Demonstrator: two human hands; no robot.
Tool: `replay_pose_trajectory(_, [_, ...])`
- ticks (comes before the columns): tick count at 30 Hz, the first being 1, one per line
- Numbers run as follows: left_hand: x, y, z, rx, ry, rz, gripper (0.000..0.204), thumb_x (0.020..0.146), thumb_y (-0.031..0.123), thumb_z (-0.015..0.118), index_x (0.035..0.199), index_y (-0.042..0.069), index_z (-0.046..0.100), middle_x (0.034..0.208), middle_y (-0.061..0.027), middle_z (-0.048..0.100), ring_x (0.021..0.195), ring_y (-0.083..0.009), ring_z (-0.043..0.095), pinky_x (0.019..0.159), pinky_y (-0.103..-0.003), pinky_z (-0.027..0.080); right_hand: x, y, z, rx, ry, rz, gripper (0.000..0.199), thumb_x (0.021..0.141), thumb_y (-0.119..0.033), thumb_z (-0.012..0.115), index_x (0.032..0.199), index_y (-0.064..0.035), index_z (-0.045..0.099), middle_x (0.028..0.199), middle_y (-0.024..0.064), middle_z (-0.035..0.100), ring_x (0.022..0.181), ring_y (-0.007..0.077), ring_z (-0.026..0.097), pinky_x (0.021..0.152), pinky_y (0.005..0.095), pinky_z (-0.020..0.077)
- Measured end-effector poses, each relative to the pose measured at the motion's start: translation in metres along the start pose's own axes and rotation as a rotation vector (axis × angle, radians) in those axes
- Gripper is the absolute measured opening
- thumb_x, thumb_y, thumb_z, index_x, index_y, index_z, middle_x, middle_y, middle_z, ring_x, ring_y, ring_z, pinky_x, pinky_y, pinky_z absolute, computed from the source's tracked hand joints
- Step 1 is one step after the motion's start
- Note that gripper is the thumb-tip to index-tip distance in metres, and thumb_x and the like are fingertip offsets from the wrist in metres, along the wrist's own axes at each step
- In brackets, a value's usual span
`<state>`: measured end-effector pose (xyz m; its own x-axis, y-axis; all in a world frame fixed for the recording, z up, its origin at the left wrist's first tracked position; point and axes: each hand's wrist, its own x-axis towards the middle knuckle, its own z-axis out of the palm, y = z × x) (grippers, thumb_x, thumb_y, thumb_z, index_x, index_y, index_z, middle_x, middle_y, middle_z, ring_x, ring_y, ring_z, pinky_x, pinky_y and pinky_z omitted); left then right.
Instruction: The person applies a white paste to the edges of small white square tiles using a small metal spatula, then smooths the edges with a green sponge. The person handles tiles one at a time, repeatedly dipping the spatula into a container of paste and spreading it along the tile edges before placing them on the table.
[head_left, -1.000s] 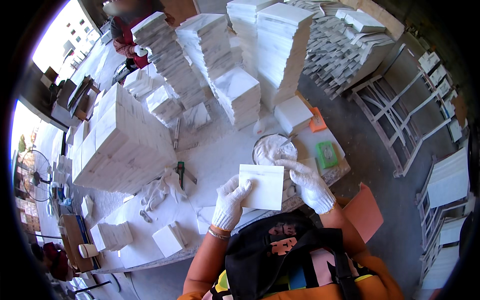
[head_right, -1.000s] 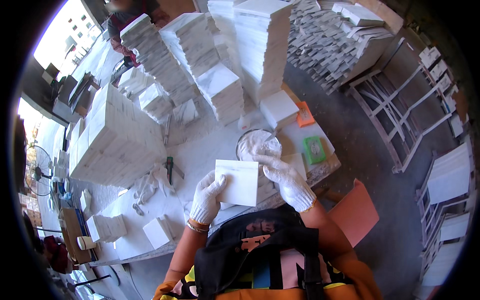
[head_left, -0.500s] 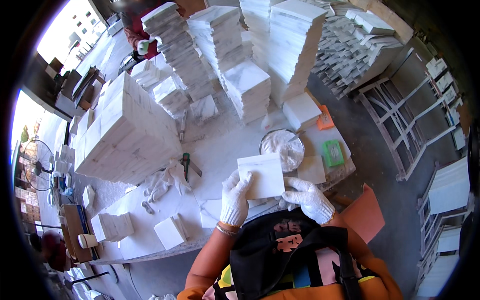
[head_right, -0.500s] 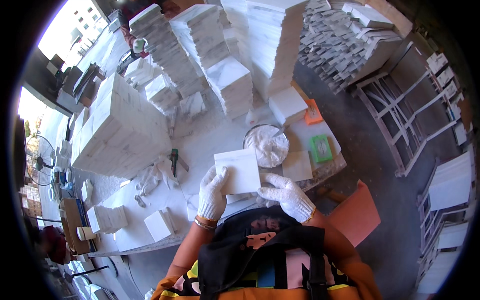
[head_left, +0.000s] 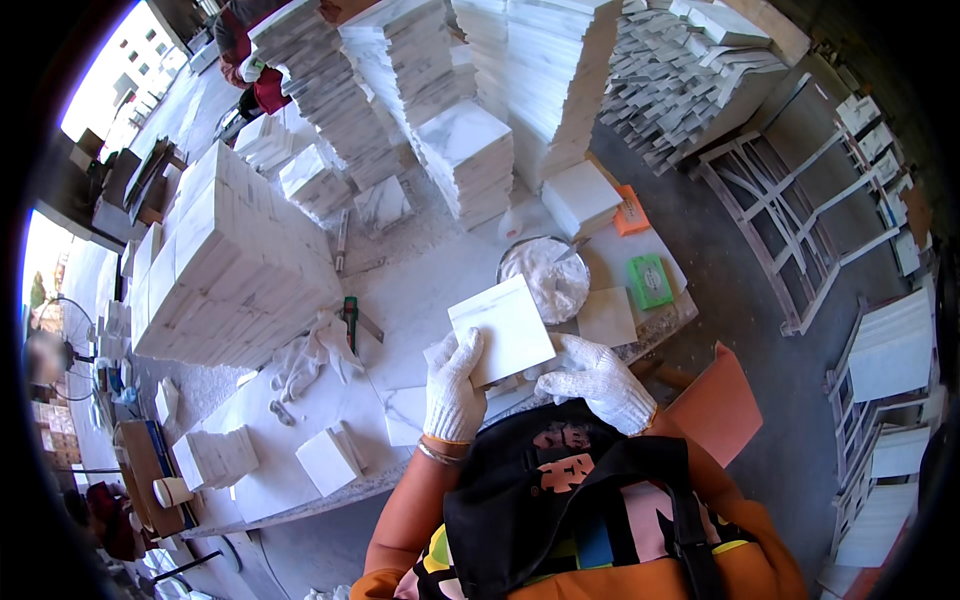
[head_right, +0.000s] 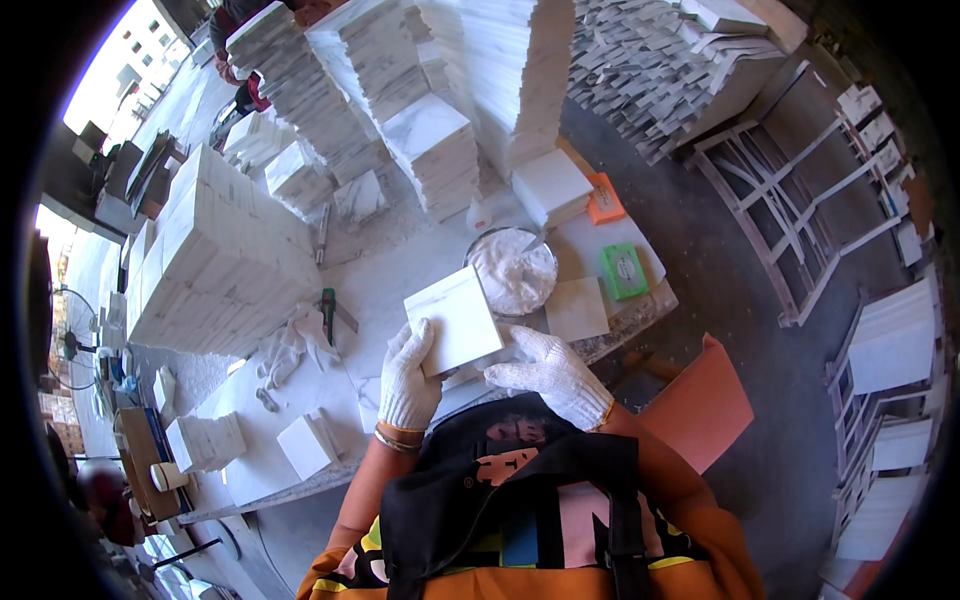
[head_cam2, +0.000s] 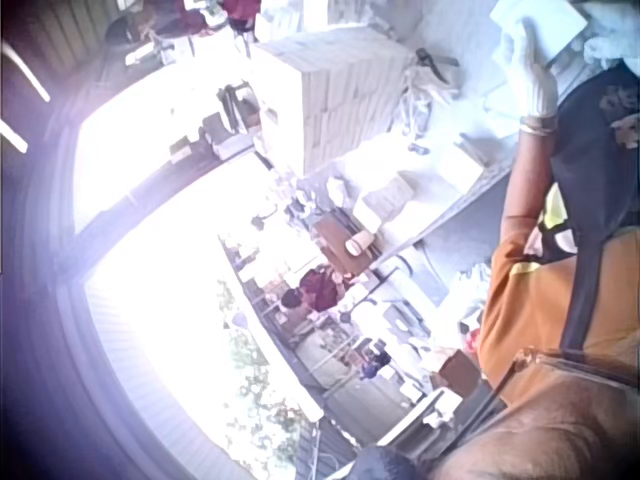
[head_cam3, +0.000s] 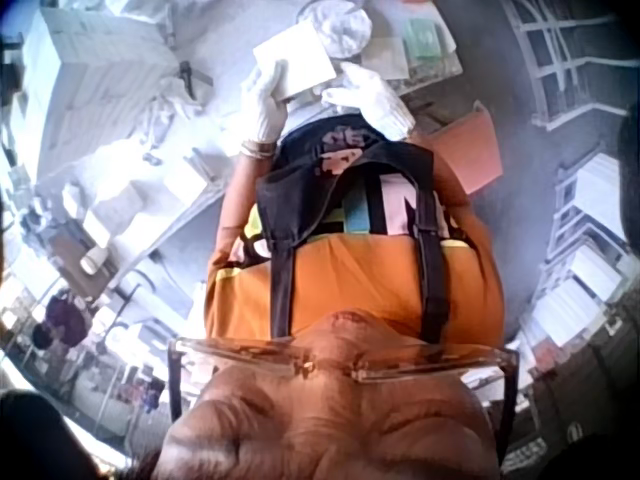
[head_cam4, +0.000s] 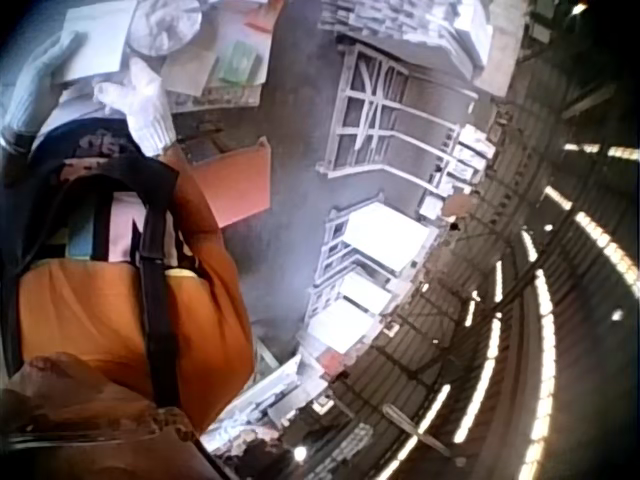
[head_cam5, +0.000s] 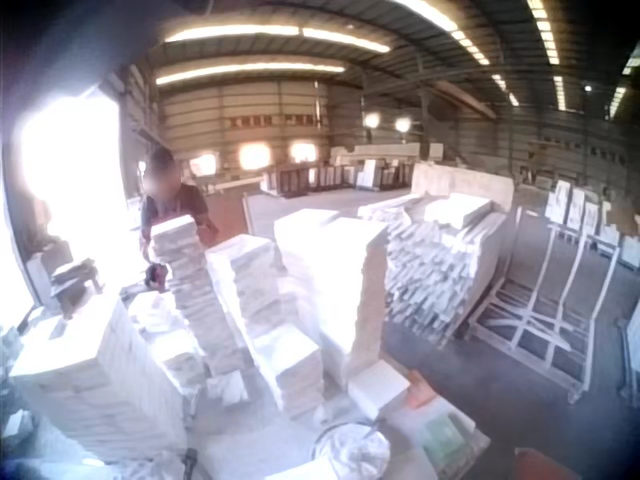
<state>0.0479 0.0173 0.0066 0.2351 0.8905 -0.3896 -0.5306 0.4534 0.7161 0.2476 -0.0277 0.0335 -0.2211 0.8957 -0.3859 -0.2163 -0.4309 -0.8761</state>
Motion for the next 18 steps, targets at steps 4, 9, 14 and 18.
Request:
replay_pose_trajectory(4, [0.000, -0.002, -0.002, -0.097, -0.005, -0.110, 0.037, 0.099, 0.029, 0.061, 0.126, 0.004, 0.057, 0.108, -0.0057, 0.067, 0.093, -0.0186, 0.067, 0.073, -0.032, 0.055, -0.001, -0.007, 0.009, -0.028, 0.054, -0.022, 0.052, 0.091, -0.004, 0.067, 0.139, 0.0039, 0.050, 0.112, 0.0100, 0.067, 0.096, 0.0139, 0.065, 0.085, 0.0281, 0.0534])
replay_pose_trajectory(9, [0.013, -0.021, -0.019, -0.329, -0.030, -0.273, 0.047, 0.099, 0.031, 0.060, 0.137, 0.005, 0.050, 0.121, -0.0116, 0.065, 0.104, -0.0253, 0.067, 0.078, -0.036, 0.055, -0.001, -0.014, 0.017, -0.423, 0.112, -0.180, 0.051, 0.090, -0.011, 0.072, 0.135, 0.0047, 0.054, 0.117, 0.0098, 0.067, 0.100, 0.0119, 0.061, 0.089, 0.0287, 0.0511])
replay_pose_trajectory(14, [0.015, -0.027, -0.022, -0.405, -0.067, -0.313, 0.050, 0.100, 0.030, 0.059, 0.140, 0.005, 0.045, 0.129, -0.0119, 0.061, 0.115, -0.0279, 0.063, 0.094, -0.043, 0.054, -0.006, -0.024, 0.027, -0.542, 0.155, -0.278, 0.051, 0.088, -0.018, 0.076, 0.130, 0.0050, 0.058, 0.111, 0.0134, 0.069, 0.099, 0.0138, 0.062, 0.088, 0.0309, 0.0508])
replay_pose_trajectory(18, [0.011, -0.024, -0.017, -0.363, -0.069, -0.286, 0.051, 0.100, 0.028, 0.059, 0.143, 0.006, 0.043, 0.133, -0.0110, 0.059, 0.117, -0.0280, 0.062, 0.100, -0.044, 0.052, -0.006, -0.024, 0.026, -0.589, 0.183, -0.307, 0.048, 0.090, -0.016, 0.074, 0.130, 0.0061, 0.058, 0.112, 0.0113, 0.069, 0.102, 0.0125, 0.060, 0.090, 0.0298, 0.0499])
